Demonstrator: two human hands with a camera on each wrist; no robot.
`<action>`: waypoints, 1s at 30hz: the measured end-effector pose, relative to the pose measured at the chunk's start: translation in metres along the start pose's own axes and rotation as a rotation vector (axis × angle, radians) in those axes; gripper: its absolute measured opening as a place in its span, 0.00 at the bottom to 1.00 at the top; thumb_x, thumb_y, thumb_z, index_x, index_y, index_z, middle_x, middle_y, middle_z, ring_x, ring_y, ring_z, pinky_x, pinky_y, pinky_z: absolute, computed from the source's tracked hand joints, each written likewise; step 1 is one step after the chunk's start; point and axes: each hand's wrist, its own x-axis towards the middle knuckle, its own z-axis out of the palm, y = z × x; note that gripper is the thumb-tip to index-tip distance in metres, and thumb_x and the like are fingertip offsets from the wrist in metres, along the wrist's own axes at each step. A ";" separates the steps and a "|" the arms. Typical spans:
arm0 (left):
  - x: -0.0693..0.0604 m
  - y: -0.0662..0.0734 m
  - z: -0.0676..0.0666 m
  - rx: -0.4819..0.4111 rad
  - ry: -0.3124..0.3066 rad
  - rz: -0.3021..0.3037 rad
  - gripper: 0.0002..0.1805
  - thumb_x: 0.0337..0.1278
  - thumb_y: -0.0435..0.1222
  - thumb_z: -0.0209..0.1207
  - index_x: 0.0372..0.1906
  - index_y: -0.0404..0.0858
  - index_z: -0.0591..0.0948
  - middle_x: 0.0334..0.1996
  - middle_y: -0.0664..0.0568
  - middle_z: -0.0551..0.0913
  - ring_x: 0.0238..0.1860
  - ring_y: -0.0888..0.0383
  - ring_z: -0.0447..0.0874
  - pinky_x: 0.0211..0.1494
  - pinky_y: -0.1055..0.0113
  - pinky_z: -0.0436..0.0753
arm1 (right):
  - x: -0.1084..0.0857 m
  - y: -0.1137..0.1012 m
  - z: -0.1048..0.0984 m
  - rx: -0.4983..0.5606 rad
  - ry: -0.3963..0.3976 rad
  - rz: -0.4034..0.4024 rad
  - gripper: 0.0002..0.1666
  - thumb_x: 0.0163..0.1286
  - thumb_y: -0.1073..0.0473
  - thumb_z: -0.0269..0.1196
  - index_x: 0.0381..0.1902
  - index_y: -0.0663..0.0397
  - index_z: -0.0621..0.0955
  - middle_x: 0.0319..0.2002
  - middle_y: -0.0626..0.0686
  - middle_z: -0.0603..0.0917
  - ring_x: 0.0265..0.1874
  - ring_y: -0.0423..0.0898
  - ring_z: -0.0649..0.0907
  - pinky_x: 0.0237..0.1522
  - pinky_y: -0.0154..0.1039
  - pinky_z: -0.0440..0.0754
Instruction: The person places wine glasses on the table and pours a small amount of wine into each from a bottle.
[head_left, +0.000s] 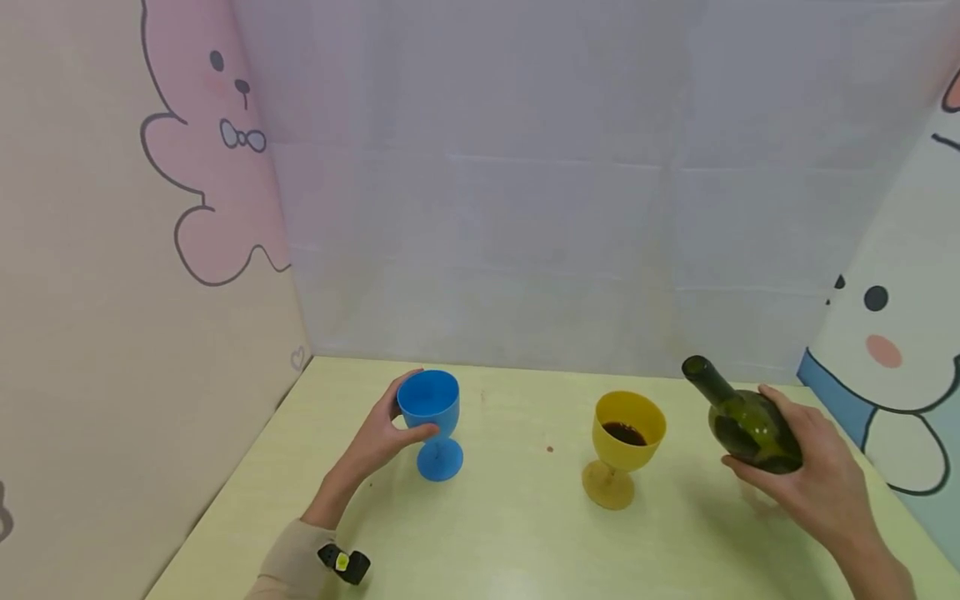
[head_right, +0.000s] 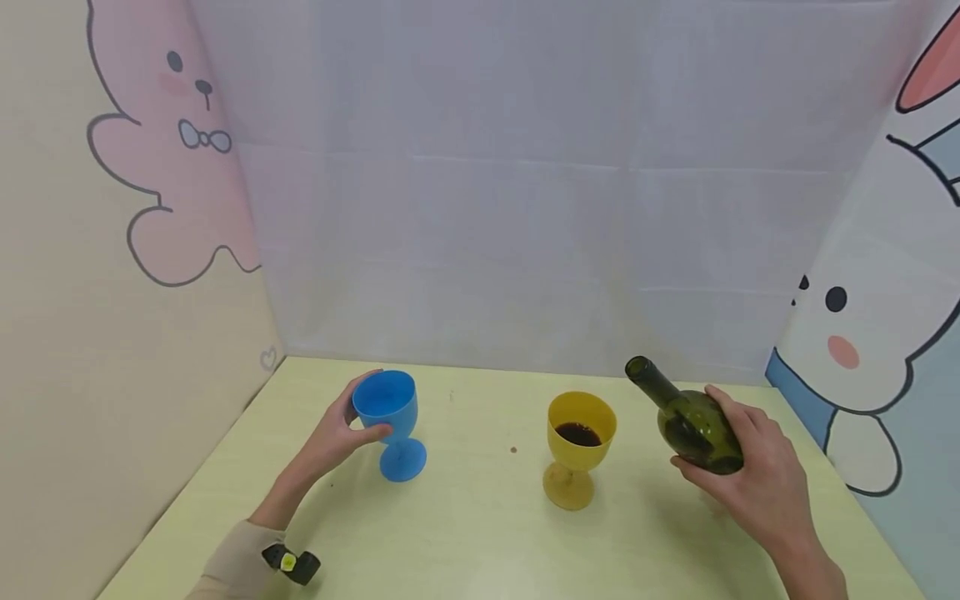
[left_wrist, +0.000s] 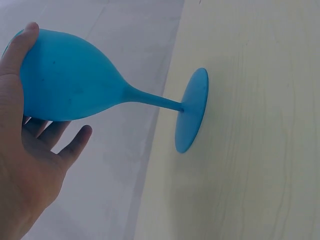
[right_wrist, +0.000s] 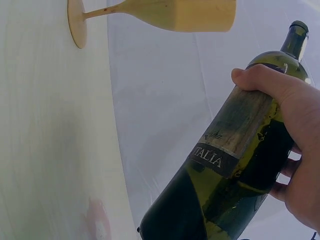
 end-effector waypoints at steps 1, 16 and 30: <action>0.000 0.000 0.000 0.004 0.002 -0.003 0.49 0.50 0.48 0.72 0.75 0.51 0.59 0.71 0.42 0.67 0.71 0.36 0.66 0.64 0.36 0.73 | 0.001 0.000 0.000 -0.001 0.002 -0.010 0.67 0.30 0.56 0.86 0.72 0.51 0.69 0.50 0.65 0.78 0.44 0.58 0.73 0.39 0.32 0.60; 0.000 0.005 0.008 0.037 0.065 0.026 0.47 0.50 0.47 0.72 0.73 0.48 0.61 0.69 0.42 0.70 0.68 0.36 0.69 0.61 0.38 0.77 | 0.028 -0.018 -0.007 -0.046 0.108 -0.234 0.61 0.40 0.23 0.73 0.67 0.52 0.75 0.48 0.65 0.80 0.40 0.59 0.76 0.39 0.41 0.63; -0.003 0.005 0.009 0.031 0.072 0.029 0.47 0.50 0.47 0.72 0.73 0.47 0.61 0.69 0.42 0.71 0.68 0.37 0.69 0.61 0.37 0.77 | 0.057 -0.051 -0.008 -0.076 0.178 -0.393 0.57 0.55 0.14 0.49 0.64 0.52 0.78 0.47 0.64 0.82 0.40 0.60 0.79 0.39 0.47 0.69</action>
